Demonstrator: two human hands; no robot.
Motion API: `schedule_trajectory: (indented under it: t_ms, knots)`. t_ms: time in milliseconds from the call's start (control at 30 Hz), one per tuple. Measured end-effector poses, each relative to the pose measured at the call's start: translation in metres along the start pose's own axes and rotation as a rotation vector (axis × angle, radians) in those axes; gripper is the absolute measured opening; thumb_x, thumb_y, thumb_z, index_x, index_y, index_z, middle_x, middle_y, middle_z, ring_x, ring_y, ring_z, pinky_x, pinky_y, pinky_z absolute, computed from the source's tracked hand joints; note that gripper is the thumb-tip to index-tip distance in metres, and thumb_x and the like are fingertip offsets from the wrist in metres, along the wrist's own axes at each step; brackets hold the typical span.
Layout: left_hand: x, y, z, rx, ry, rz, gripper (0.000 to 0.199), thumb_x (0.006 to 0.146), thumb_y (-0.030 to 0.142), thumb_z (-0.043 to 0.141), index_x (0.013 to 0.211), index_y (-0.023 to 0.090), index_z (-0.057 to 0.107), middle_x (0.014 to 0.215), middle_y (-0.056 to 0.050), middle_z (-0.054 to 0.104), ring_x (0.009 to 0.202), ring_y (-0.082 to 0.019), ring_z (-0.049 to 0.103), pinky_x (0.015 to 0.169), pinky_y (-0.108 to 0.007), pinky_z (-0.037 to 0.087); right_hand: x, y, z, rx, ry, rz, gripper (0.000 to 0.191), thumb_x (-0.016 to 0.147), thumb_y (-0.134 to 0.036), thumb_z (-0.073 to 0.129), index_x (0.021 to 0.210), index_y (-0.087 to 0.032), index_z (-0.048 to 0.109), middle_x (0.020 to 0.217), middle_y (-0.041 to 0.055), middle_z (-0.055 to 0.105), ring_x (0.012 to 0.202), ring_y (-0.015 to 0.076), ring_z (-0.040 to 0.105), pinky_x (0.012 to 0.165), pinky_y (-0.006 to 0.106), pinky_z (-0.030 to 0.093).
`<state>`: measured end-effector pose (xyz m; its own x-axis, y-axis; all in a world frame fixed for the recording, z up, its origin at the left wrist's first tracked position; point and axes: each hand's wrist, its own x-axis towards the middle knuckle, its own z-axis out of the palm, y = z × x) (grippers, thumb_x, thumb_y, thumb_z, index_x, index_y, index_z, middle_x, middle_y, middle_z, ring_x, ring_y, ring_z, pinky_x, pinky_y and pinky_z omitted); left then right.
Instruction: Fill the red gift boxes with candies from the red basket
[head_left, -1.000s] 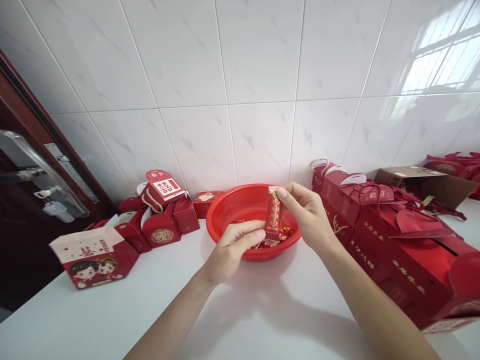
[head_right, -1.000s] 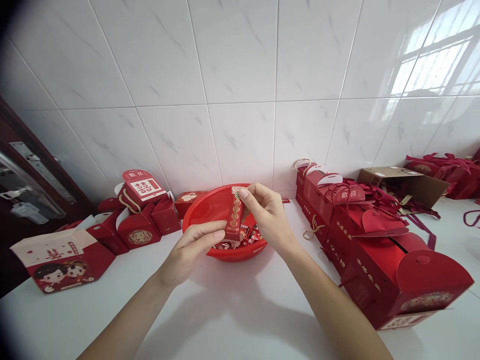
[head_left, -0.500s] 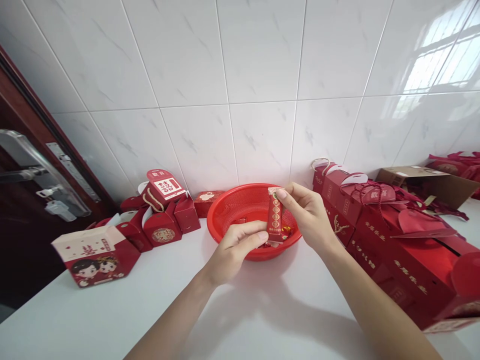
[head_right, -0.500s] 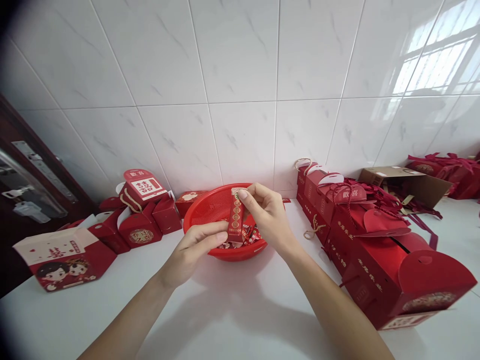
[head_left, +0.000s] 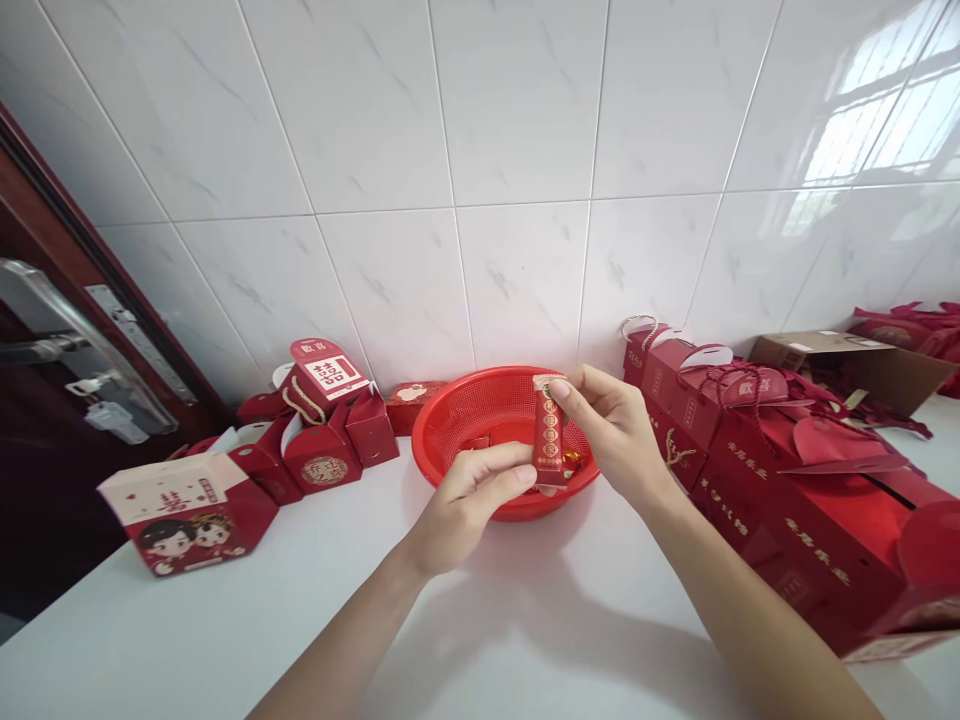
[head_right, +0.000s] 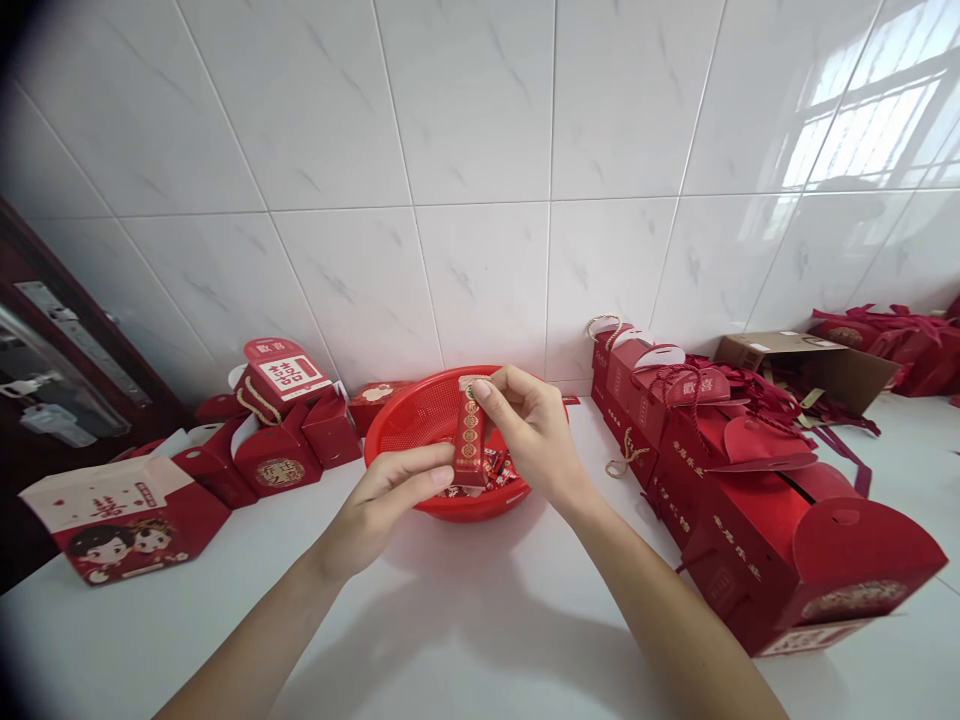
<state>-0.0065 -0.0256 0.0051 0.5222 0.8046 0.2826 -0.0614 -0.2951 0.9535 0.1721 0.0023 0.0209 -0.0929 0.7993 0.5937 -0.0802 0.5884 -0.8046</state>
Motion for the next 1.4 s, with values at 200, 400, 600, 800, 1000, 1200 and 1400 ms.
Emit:
schedule_trajectory:
  t_ms: [200, 400, 600, 800, 1000, 1200, 1400]
  knots:
    - [-0.0002, 0.0011, 0.0014, 0.006, 0.010, -0.015, 0.027, 0.098, 0.029, 0.056, 0.104, 0.017, 0.079, 0.102, -0.008, 0.076, 0.104, -0.025, 0.066, 0.090, -0.032, 0.052, -0.0004, -0.0003, 0.0010, -0.045, 0.023, -0.042, 0.040, 0.093, -0.045, 0.066, 0.067, -0.019, 0.051, 0.064, -0.0026, 0.046, 0.061, 0.0106, 0.042, 0.058, 0.024, 0.037]
    - [-0.0002, 0.0002, 0.0023, 0.009, 0.009, -0.015, 0.026, 0.097, 0.029, 0.056, 0.095, 0.016, 0.079, 0.095, -0.007, 0.076, 0.099, -0.024, 0.066, 0.089, -0.032, 0.051, -0.0014, 0.0000, 0.0021, -0.128, 0.040, -0.089, 0.040, 0.093, -0.047, 0.064, 0.067, -0.019, 0.051, 0.063, -0.0021, 0.048, 0.060, 0.0114, 0.043, 0.057, 0.025, 0.039]
    - [-0.0008, 0.0003, 0.0034, 0.015, 0.034, -0.010, 0.028, 0.096, 0.027, 0.057, 0.075, 0.017, 0.072, 0.074, -0.002, 0.067, 0.074, -0.016, 0.058, 0.074, -0.027, 0.047, -0.0025, 0.0001, 0.0027, -0.242, 0.067, -0.171, 0.036, 0.096, -0.039, 0.061, 0.068, -0.020, 0.051, 0.063, -0.0025, 0.050, 0.059, 0.0114, 0.044, 0.058, 0.025, 0.040]
    - [0.0000, 0.0001, 0.0038, 0.031, 0.046, -0.011, 0.030, 0.094, 0.026, 0.058, 0.067, 0.017, 0.065, 0.064, 0.001, 0.055, 0.063, -0.013, 0.044, 0.064, -0.026, 0.040, -0.0037, 0.0020, 0.0020, -0.308, 0.069, -0.222, 0.034, 0.097, -0.037, 0.059, 0.069, -0.020, 0.051, 0.063, -0.0024, 0.053, 0.059, 0.0114, 0.047, 0.058, 0.025, 0.042]
    - [-0.0010, 0.0015, 0.0043, 0.048, 0.044, -0.019, 0.031, 0.094, 0.027, 0.058, 0.065, 0.018, 0.062, 0.063, 0.001, 0.051, 0.062, -0.013, 0.039, 0.063, -0.026, 0.037, -0.0043, 0.0025, 0.0016, -0.332, 0.070, -0.223, 0.033, 0.097, -0.039, 0.059, 0.070, -0.021, 0.055, 0.063, -0.0019, 0.055, 0.059, 0.0121, 0.049, 0.058, 0.025, 0.043]
    - [-0.0023, 0.0013, 0.0042, 0.059, 0.048, -0.005, 0.032, 0.095, 0.027, 0.058, 0.065, 0.018, 0.061, 0.064, 0.001, 0.049, 0.064, -0.013, 0.040, 0.067, -0.026, 0.042, -0.0036, 0.0032, 0.0016, -0.333, 0.063, -0.217, 0.031, 0.098, -0.041, 0.058, 0.073, -0.021, 0.058, 0.065, -0.0009, 0.059, 0.061, 0.0132, 0.053, 0.061, 0.026, 0.046]
    - [-0.0027, 0.0006, 0.0056, 0.048, 0.036, -0.010, 0.031, 0.095, 0.031, 0.060, 0.068, 0.017, 0.064, 0.068, 0.000, 0.058, 0.068, -0.014, 0.048, 0.073, -0.027, 0.046, -0.0039, 0.0043, 0.0019, -0.332, 0.062, -0.229, 0.030, 0.097, -0.040, 0.059, 0.073, -0.021, 0.059, 0.067, -0.0006, 0.062, 0.062, 0.0131, 0.055, 0.062, 0.025, 0.047]
